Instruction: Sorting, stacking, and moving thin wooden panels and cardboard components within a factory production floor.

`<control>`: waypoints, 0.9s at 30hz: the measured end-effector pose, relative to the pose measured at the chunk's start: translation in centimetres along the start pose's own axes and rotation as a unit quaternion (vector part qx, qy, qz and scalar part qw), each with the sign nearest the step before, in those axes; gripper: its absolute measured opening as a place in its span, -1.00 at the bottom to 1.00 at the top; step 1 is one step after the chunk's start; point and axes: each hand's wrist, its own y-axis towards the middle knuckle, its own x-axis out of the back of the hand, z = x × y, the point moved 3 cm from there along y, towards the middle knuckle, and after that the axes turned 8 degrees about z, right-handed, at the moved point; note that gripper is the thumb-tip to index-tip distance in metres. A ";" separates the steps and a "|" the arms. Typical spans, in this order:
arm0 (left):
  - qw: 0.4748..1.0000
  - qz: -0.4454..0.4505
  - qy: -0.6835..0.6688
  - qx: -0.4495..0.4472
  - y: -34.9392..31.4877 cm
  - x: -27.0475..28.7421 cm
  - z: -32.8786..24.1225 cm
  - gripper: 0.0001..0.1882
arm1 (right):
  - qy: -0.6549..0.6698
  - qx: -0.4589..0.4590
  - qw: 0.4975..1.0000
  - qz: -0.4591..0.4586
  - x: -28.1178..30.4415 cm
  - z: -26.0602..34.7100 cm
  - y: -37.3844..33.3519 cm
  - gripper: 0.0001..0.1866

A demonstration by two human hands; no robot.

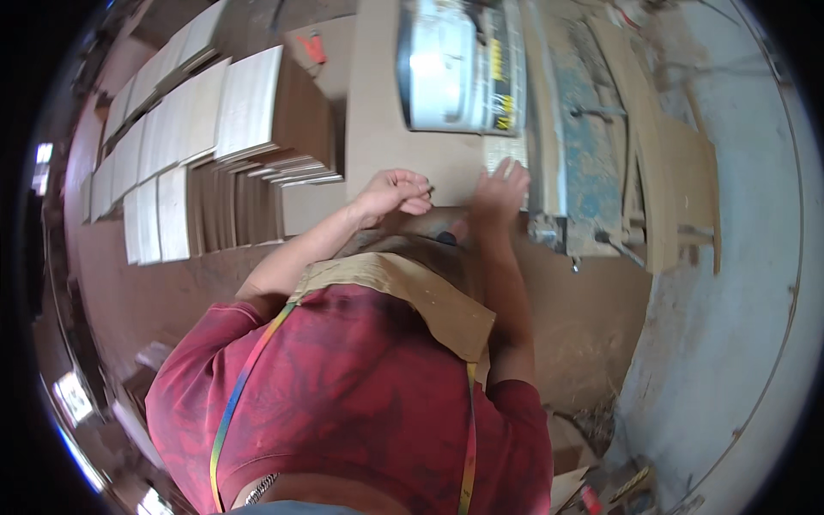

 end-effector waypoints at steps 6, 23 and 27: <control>0.998 -0.050 -0.023 -0.002 -9.1 2.9 3.3 -0.64 | 0.019 -0.025 0.998 0.060 -0.3 -1.3 2.9 -0.47; 0.879 -0.204 -0.292 -0.317 -8.8 -0.3 -13.2 -0.32 | 0.564 0.120 0.709 0.406 5.0 21.2 25.4 -0.13; 0.878 -0.164 -0.277 -0.354 -8.5 0.2 -13.2 -0.18 | 0.550 0.117 0.732 0.385 7.4 20.8 23.3 -0.21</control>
